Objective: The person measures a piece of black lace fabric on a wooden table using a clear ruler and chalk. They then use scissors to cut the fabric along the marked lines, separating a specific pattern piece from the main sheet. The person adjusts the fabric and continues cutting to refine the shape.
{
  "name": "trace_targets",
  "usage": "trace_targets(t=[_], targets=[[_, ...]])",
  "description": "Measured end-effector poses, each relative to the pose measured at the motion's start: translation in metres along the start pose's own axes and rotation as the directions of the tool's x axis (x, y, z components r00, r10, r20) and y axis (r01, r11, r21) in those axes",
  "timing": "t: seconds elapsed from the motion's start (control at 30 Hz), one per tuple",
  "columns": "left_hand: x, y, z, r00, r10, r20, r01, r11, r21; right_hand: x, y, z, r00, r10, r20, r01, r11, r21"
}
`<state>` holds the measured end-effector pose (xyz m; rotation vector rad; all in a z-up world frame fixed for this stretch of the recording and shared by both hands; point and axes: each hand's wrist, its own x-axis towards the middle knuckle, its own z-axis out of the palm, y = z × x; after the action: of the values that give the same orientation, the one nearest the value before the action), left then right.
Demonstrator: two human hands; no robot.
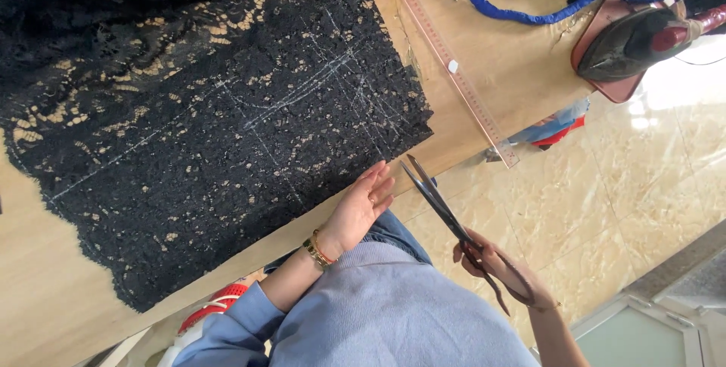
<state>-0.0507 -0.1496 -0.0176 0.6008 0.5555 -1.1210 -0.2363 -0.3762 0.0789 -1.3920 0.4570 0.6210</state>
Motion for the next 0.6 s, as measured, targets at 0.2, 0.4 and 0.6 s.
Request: trace_targets(t=[0.2,0.4,0.6], targets=[[0.008,-0.004,0.003,0.999,0.006,0.039,-0.003,0.997,-0.073,0.021,-0.007,0.014,0.999,-0.049,0.005,0.049,0.999,-0.014],[0.009,-0.001,0.010,1.000,0.002,0.011,-0.001,0.996,-0.092,0.036,0.007,0.019,0.997,-0.057,-0.043,0.057,0.998,-0.001],[0.017,-0.005,0.005,0.999,0.046,0.028,-0.044,0.997,-0.065,0.040,0.012,0.019,0.995,-0.015,-0.103,0.008,0.998,-0.065]])
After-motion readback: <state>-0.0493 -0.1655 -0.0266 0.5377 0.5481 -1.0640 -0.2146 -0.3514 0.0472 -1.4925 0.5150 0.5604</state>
